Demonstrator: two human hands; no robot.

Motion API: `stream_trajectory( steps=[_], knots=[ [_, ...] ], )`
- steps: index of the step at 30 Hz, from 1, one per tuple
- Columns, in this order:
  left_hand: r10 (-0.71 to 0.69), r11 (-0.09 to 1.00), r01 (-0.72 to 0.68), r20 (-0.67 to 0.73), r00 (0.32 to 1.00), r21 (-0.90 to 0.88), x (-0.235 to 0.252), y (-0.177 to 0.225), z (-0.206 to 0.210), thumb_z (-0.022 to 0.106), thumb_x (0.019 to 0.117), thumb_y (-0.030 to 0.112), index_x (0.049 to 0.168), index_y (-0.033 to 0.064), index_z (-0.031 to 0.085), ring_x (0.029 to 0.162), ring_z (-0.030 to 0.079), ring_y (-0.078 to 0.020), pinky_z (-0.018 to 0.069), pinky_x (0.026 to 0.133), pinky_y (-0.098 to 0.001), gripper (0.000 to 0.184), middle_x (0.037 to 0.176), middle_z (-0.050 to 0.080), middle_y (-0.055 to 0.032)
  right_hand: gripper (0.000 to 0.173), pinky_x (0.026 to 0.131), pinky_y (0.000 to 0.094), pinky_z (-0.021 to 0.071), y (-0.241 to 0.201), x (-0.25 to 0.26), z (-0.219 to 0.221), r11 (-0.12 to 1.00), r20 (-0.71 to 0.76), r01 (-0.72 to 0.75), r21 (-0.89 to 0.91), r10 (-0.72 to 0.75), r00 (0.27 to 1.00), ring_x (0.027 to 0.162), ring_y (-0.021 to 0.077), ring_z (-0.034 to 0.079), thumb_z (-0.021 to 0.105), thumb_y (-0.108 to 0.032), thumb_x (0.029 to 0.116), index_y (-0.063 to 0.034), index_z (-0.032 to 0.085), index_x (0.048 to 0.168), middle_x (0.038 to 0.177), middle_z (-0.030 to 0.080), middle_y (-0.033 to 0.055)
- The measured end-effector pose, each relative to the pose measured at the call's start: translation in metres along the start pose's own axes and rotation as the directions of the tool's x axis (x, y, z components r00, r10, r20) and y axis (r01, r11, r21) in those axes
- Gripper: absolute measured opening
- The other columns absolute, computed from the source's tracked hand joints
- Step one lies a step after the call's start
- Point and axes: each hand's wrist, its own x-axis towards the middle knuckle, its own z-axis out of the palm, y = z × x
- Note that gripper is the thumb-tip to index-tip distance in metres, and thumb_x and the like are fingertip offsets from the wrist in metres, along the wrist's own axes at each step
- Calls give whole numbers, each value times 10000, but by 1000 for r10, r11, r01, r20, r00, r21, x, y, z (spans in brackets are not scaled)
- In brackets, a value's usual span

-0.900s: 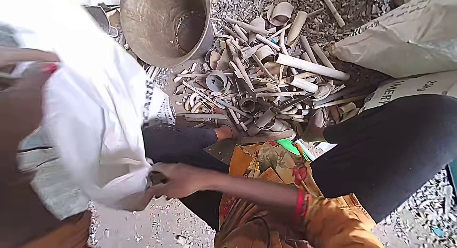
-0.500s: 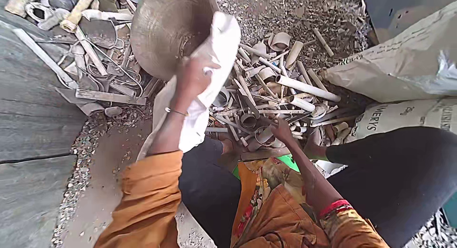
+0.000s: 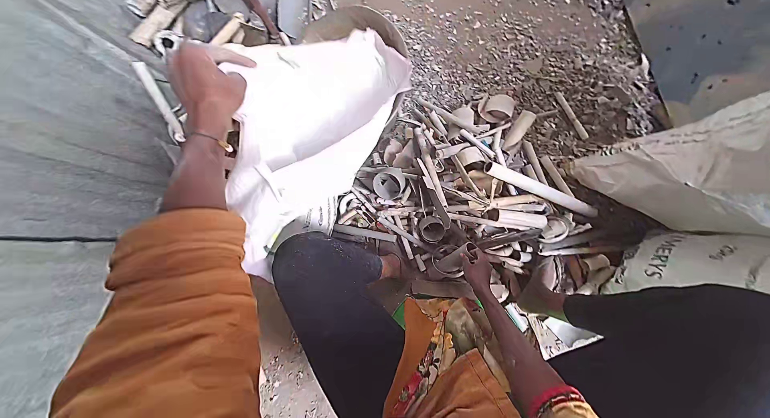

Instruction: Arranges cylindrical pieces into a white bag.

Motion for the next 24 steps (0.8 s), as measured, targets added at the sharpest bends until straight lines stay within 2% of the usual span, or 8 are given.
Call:
stream_trajectory(
  steps=[3,7,11,14,17,19,22,24],
  knots=[
    [82,996,-80,47,996,-43,-10,11,-25,620,923,30,1262,101,719,1279,546,-510,367,1041,-722,360,1316,627,-299,346,1023,588,451,-25,2,-2,991,-62,130,16,-129,990,1157,455,624,695,-181,978,102,659,1174,1191,656,324],
    [288,957,-277,321,902,-80,-63,50,30,721,886,34,1385,181,660,1217,596,-491,415,1004,-720,523,1273,673,-245,384,1043,579,460,-77,-5,-45,950,-139,312,28,-305,942,1173,443,628,659,-215,997,95,648,1224,1220,651,317],
    [294,955,-251,586,755,-156,-96,83,79,792,818,-24,1630,240,303,1291,533,-515,396,1046,-703,984,1420,548,-304,381,953,517,510,-124,-27,-108,897,-363,416,152,-340,867,1040,366,684,641,-228,1012,94,632,1215,1115,686,279],
    [339,941,-262,627,701,-216,-116,97,89,737,824,-52,1631,245,307,1252,561,-501,404,1027,-701,962,1401,575,-278,300,786,379,581,-144,-58,-147,768,-525,546,336,-329,785,824,171,684,600,-189,1028,57,588,1199,991,675,151],
    [357,916,-158,570,740,-368,-129,97,84,627,881,-71,1595,279,394,1137,640,-418,485,942,-634,829,1354,626,-228,194,770,336,619,-164,-93,-175,536,-706,712,454,-270,655,828,63,660,512,-200,1061,-28,527,1148,950,597,-6],
    [320,879,-77,464,826,-470,-129,86,90,601,893,-61,1539,286,493,1102,691,-343,551,914,-575,741,1352,658,-157,148,827,408,648,-179,-110,-181,381,-782,791,478,-226,581,932,124,699,460,-211,1088,-77,483,1148,1015,606,-4],
    [276,860,-87,315,908,-504,-120,88,90,625,986,76,1447,242,609,1194,660,-322,493,1019,-592,490,1341,676,-116,118,839,432,658,-202,-124,-164,287,-814,836,467,-229,534,959,143,716,423,-203,1096,-100,448,1146,1041,616,-11],
    [264,863,-118,238,935,-492,-117,93,85,603,1037,185,1390,237,663,1208,650,-313,448,1050,-597,361,1316,697,-87,129,847,388,646,-215,-125,-139,302,-778,810,502,-252,576,955,93,699,456,-199,1081,-86,468,1142,1019,608,-32]
  ],
)
